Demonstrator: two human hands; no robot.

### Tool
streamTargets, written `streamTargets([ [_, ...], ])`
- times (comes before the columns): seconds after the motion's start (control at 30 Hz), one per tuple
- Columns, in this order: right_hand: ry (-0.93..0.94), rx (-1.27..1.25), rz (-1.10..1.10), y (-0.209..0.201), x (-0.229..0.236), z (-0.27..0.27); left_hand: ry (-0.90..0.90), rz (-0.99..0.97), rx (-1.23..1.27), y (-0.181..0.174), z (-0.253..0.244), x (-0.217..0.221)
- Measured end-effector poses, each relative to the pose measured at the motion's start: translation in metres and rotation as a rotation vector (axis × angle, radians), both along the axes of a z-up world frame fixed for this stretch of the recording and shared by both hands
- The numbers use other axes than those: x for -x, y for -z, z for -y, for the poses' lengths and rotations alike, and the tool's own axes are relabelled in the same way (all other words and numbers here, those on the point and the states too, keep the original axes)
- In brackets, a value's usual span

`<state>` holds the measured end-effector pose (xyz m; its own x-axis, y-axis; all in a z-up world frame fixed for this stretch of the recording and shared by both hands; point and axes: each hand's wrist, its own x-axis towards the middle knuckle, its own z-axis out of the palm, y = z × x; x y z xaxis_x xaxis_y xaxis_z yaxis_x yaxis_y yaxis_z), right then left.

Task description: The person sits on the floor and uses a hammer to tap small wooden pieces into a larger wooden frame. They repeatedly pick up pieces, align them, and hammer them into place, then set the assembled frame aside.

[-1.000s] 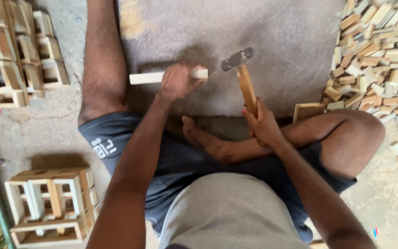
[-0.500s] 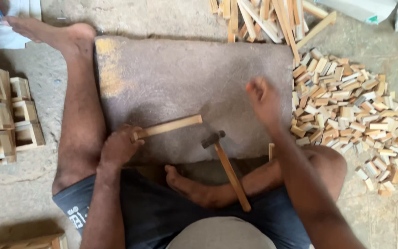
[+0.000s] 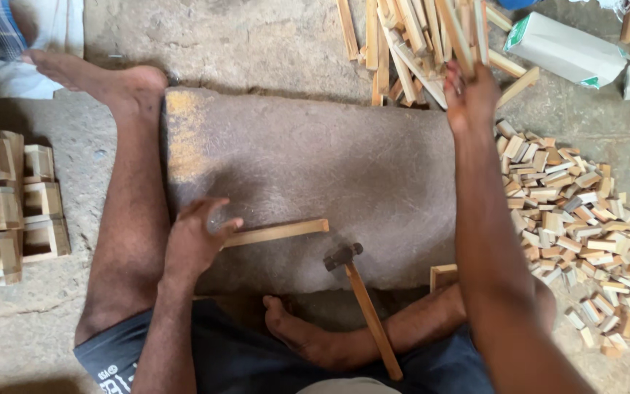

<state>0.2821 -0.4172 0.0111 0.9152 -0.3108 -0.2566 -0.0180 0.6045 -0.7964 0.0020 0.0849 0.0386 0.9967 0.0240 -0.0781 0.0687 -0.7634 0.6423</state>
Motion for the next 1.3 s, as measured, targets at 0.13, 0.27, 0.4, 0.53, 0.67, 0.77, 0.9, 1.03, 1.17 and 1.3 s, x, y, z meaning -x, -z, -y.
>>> streamTargets([
  [0.13,-0.152,-0.548,0.178,-0.030,0.163,-0.016,-0.004,0.188,0.018,-0.022,0.014,-0.017],
  [0.27,-0.278,0.165,-0.362,-0.032,0.292,-0.067,0.240,0.383,-0.103,-0.052,0.066,0.002],
  [0.4,-0.833,0.347,-0.369,-0.051,0.343,-0.099,0.664,0.119,-0.084,-0.067,0.150,0.031],
  [0.53,-0.696,0.298,-0.218,-0.060,0.344,-0.069,0.346,-0.124,0.514,-0.064,0.156,0.038],
  [0.67,-0.618,0.674,-0.119,-0.036,0.348,-0.040,0.116,0.312,0.510,-0.044,0.114,0.012],
  [0.77,-0.706,0.898,-0.157,-0.021,0.369,-0.050,0.148,0.199,0.157,-0.024,0.101,-0.006],
  [0.9,-0.898,1.146,-0.051,-0.028,0.381,-0.077,0.304,0.115,-0.063,-0.003,0.117,-0.016],
  [1.03,-1.005,1.185,0.008,-0.049,0.373,-0.083,0.311,0.015,-0.133,0.020,0.133,-0.011],
  [1.17,-1.012,1.233,0.030,-0.051,0.364,-0.081,0.289,-0.072,-0.173,0.034,0.137,-0.010],
  [1.3,-1.063,1.302,-0.077,-0.029,0.373,-0.094,0.302,0.015,-0.110,0.030,0.135,-0.008],
])
